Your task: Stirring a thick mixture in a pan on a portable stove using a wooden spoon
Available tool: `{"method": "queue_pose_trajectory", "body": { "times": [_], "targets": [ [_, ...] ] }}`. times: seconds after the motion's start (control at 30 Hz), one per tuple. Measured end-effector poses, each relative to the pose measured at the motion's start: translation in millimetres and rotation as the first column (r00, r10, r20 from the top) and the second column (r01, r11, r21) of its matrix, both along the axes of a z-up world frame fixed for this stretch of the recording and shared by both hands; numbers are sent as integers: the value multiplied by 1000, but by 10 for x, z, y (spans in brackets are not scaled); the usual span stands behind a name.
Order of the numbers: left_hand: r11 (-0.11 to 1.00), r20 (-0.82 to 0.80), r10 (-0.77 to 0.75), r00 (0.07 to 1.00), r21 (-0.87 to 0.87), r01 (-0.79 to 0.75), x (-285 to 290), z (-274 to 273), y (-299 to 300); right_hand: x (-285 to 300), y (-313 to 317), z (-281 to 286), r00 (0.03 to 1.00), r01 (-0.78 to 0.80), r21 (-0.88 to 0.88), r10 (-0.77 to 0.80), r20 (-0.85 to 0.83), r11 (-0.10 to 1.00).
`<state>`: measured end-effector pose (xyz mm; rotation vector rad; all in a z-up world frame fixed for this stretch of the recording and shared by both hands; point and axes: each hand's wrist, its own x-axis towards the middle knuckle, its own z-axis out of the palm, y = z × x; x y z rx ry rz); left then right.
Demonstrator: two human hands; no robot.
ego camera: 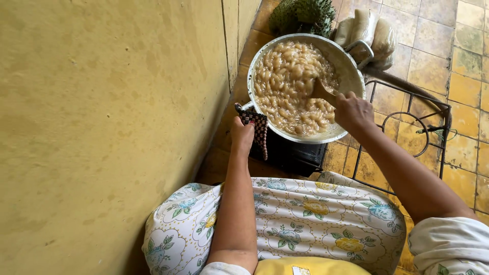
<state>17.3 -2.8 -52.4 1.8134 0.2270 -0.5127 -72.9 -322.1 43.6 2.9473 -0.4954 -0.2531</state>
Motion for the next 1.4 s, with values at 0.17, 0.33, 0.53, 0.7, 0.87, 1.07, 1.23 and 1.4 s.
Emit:
{"method": "queue_pose_trajectory", "body": {
  "times": [0.17, 0.33, 0.53, 0.7, 0.87, 1.07, 1.23, 1.4],
  "targets": [
    [997, -24, 8, 1000, -72, -10, -89, 319, 45, -145, -39, 129, 914, -316, -409, 390, 109, 856],
    [995, -34, 1, 999, -100, -5, -49, 185, 28, -441, -150, 979, 948, -265, -477, 317, 29, 838],
    [997, -37, -16, 999, -73, 13, -48, 236, 24, -725, -596, 1188, 991, -123, -566, 72, -111, 815],
    [998, -29, -24, 999, -59, 23, -31, 168, 24, -895, -526, 917, 929, 233, -169, -271, -252, 958],
    [995, 11, 28, 1000, -96, -26, -52, 253, 11, -665, -143, 383, 913, 254, 98, -205, -354, 962],
    [993, -28, 27, 999, -114, -30, -55, 205, 11, -263, 129, -468, 948, 318, 500, -262, -180, 806],
    [993, -13, 42, 999, -108, -43, -108, 328, 23, 88, 49, -629, 835, 381, 888, -509, -210, 258],
    [995, -40, 19, 999, -102, -23, -84, 244, 3, 50, -146, -408, 704, 393, 885, -538, -464, -250]
  ]
}}
